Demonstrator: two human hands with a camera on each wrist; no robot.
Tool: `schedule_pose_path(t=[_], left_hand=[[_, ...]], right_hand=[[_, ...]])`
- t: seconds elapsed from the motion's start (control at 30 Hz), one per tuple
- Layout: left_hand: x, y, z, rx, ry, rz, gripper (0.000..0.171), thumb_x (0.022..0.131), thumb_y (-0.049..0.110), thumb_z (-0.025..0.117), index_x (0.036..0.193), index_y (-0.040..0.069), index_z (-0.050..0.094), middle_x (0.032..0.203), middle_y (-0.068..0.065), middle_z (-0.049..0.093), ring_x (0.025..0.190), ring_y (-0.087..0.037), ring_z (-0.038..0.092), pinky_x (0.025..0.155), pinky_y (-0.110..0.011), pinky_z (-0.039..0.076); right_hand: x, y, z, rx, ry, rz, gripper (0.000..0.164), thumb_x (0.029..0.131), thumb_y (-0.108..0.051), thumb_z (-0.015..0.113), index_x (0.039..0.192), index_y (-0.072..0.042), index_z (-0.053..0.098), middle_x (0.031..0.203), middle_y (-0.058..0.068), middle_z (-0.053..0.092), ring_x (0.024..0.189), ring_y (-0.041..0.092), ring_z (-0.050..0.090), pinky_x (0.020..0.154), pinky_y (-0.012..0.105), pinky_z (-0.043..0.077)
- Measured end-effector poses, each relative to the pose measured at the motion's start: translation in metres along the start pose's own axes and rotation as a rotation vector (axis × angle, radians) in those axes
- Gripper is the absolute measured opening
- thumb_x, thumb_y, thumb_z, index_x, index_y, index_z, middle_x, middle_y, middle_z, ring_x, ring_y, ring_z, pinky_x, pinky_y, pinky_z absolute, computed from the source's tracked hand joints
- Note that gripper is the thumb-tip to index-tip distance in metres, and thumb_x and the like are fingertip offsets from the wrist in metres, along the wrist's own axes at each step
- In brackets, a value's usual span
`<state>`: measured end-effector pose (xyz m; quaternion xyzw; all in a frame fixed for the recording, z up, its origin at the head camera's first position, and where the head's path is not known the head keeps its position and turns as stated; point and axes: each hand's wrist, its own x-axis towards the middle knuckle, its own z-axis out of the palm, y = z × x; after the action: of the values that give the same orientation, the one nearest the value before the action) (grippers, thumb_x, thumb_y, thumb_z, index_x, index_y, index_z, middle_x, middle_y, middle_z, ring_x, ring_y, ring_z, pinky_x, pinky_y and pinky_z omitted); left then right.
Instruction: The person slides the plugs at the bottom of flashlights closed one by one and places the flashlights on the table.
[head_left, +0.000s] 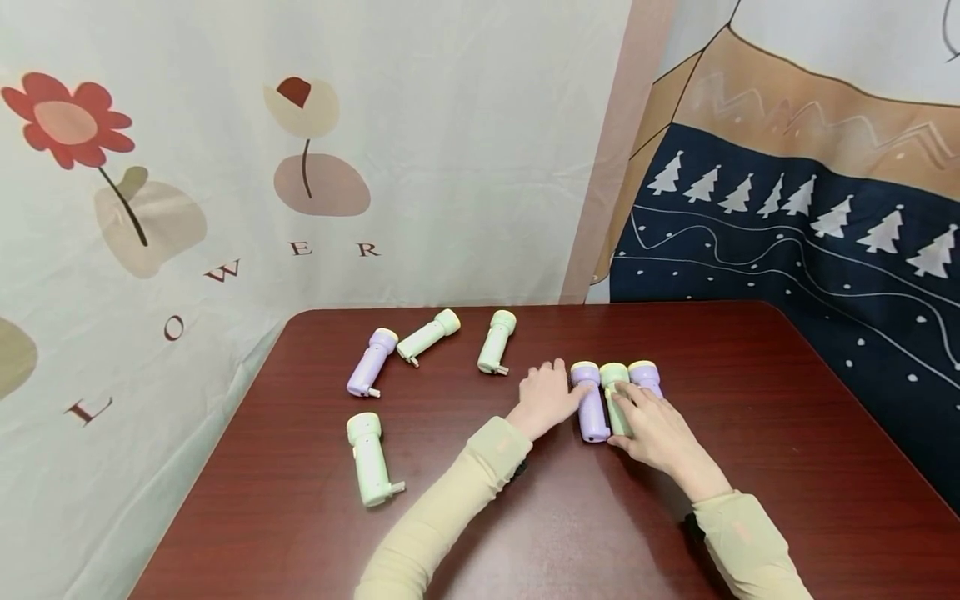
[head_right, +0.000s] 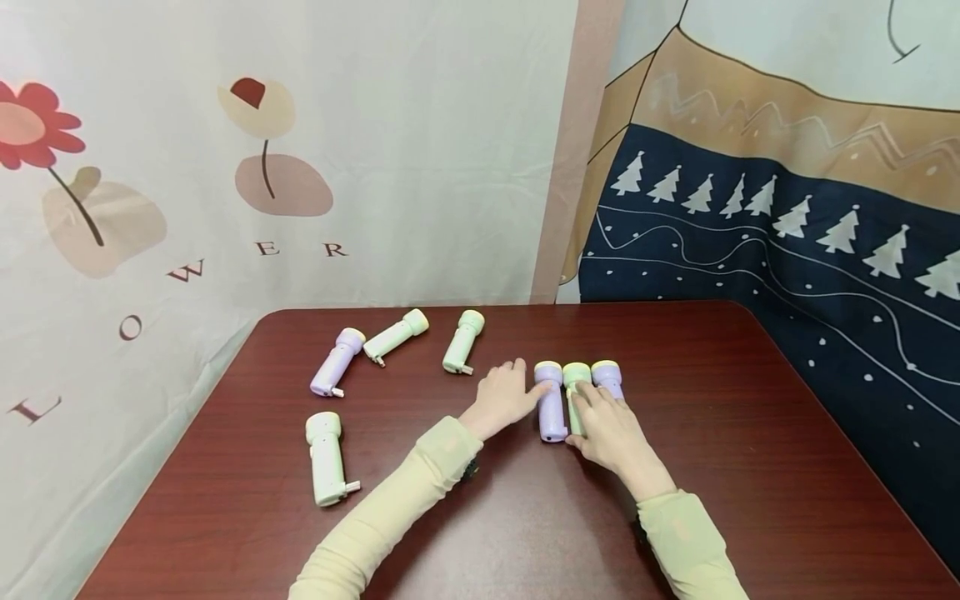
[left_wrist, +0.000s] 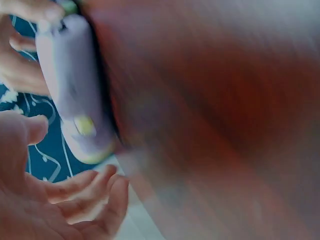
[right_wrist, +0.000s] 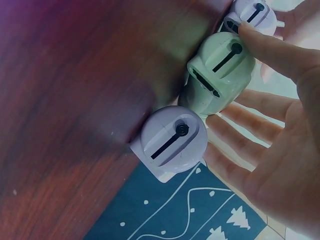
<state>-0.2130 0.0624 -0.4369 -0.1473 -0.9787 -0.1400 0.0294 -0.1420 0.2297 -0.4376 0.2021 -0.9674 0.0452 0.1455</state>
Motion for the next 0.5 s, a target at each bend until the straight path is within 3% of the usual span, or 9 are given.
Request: schedule_pose_path(t=[0.17,0.27,0.37,0.5], left_hand=[[0.019,-0.028,-0.006,0.07,0.183,0.092,0.045,0.088,0.045,0.053,0.112,0.007,0.052,0.106,-0.012,0.057,0.096,-0.03,0.052,0.07,-0.038,0.047],[0.032,-0.045,-0.007,0.118,0.254,0.11,0.042,0.087,0.038,0.057,0.115,0.008,0.05,0.113,-0.012,0.054,0.102,-0.032,0.049,0.076,-0.04,0.046],[0.041,-0.06,-0.007,0.131,0.239,0.073,0.05,0.086,0.034,0.06,0.126,0.008,0.045,0.123,-0.016,0.049,0.115,-0.036,0.044,0.087,-0.045,0.044],[0.048,-0.074,-0.006,0.123,0.128,-0.027,0.064,0.086,0.034,0.06,0.139,0.009,0.034,0.135,-0.022,0.038,0.126,-0.042,0.035,0.095,-0.051,0.039]], right_hand=[[0.0,0.0,-0.001,-0.001,0.003,0.004,0.063,0.063,-0.029,0.081,0.112,0.004,0.06,0.12,0.019,0.055,0.106,0.036,0.055,0.083,0.05,0.046],[0.0,0.0,-0.001,-0.003,0.005,0.004,0.063,0.063,-0.029,0.081,0.113,0.004,0.06,0.121,0.019,0.055,0.106,0.036,0.054,0.083,0.05,0.046],[0.0,0.0,0.0,-0.003,0.004,0.003,0.063,0.063,-0.029,0.081,0.113,0.004,0.06,0.121,0.02,0.055,0.106,0.036,0.054,0.083,0.05,0.046],[0.0,0.0,0.001,-0.003,-0.002,0.002,0.063,0.064,-0.029,0.081,0.113,0.004,0.06,0.121,0.02,0.055,0.106,0.036,0.054,0.082,0.05,0.046]])
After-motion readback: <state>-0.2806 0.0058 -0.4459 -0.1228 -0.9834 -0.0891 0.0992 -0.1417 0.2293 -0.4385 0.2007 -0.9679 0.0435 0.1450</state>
